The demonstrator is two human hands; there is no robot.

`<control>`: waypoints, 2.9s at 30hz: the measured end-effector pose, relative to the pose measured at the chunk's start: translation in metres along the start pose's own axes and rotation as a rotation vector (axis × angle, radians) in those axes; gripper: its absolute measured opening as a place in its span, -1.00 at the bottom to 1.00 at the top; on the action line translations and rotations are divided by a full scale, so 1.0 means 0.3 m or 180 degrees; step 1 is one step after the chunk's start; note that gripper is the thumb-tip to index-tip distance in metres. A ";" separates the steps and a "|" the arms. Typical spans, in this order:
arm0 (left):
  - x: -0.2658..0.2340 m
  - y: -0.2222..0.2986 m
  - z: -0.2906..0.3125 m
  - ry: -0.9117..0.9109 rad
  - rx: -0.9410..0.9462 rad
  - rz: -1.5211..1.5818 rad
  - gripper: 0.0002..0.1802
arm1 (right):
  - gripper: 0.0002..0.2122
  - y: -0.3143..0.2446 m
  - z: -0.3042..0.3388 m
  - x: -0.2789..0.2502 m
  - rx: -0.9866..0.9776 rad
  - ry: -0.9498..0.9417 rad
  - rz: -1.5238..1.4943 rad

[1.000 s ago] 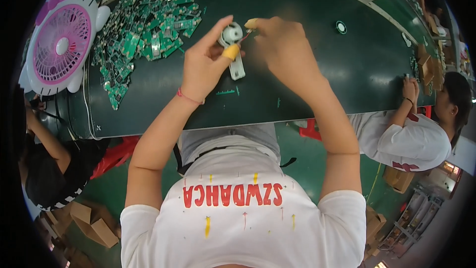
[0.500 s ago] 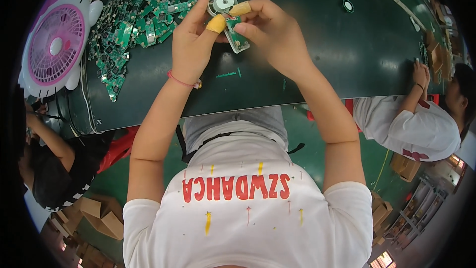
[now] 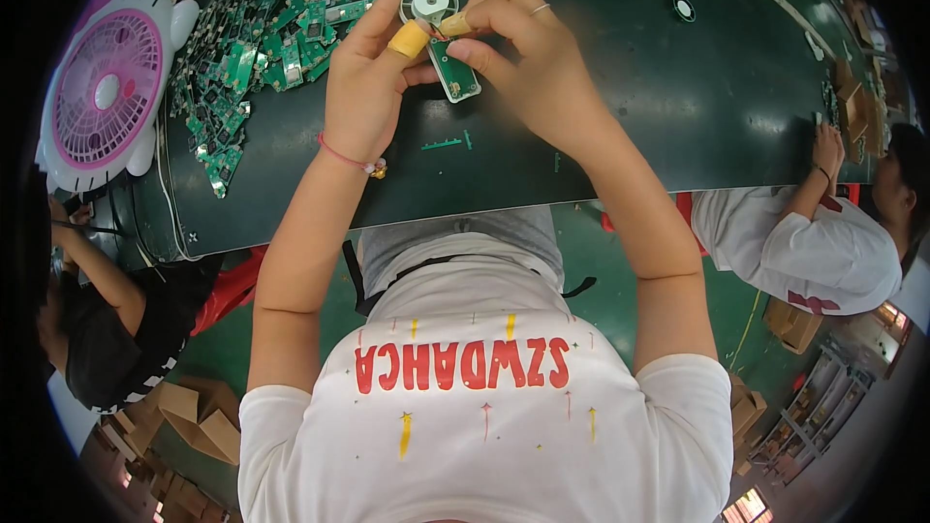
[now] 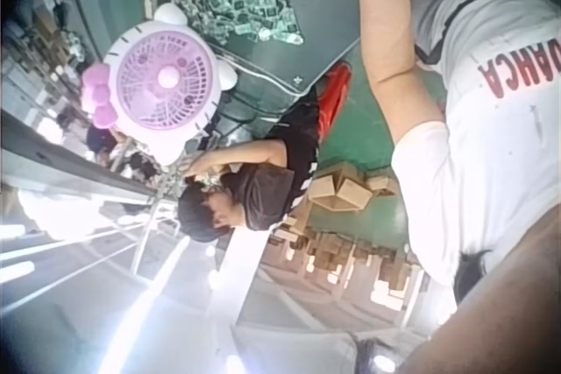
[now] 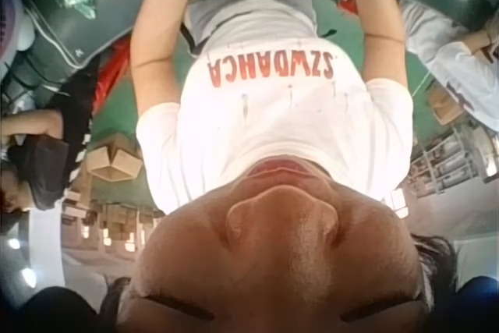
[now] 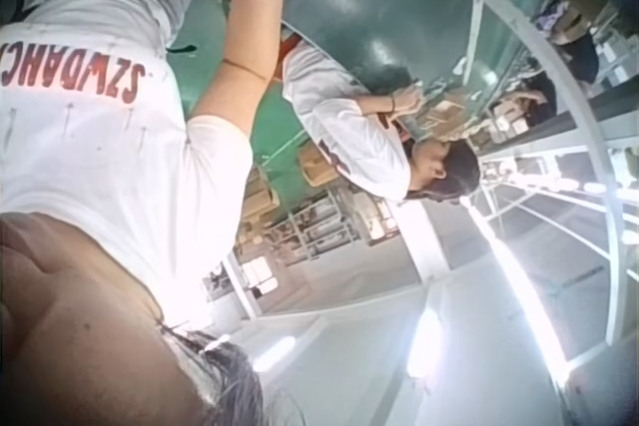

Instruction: The person assembles small electronic components and circuit boards into plastic housings by hand, working on a production line.

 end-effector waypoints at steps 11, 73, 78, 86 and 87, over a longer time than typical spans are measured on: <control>0.007 -0.002 0.020 0.0095 -0.0393 0.0221 -0.50 | -0.62 0.002 0.029 0.039 0.0538 0.0208 0.0262; -0.005 -0.004 0.049 0.0888 0.1939 -0.3002 -0.92 | -0.70 0.041 0.069 0.145 -0.0029 0.0992 0.1286; 0.029 0.024 0.088 0.0908 0.2307 -0.3339 -0.91 | -0.70 0.024 0.091 0.147 -0.0127 0.1078 0.1108; 0.042 0.014 0.104 0.0949 0.2293 -0.3399 -0.89 | -0.68 0.032 0.095 0.143 0.0037 0.0893 0.1201; 0.032 0.008 0.096 0.0990 0.2316 -0.3448 -0.89 | -0.66 0.044 0.088 0.157 0.0060 0.0867 0.1174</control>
Point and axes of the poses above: each hand's wrist, its own z-axis away from the middle knuckle, its own x-axis out of the palm, y = z × x, the point moved 5 cm from there along -z, towards the middle knuckle, and after that the axes turned 8 degrees about -x, right-handed, at the moved point
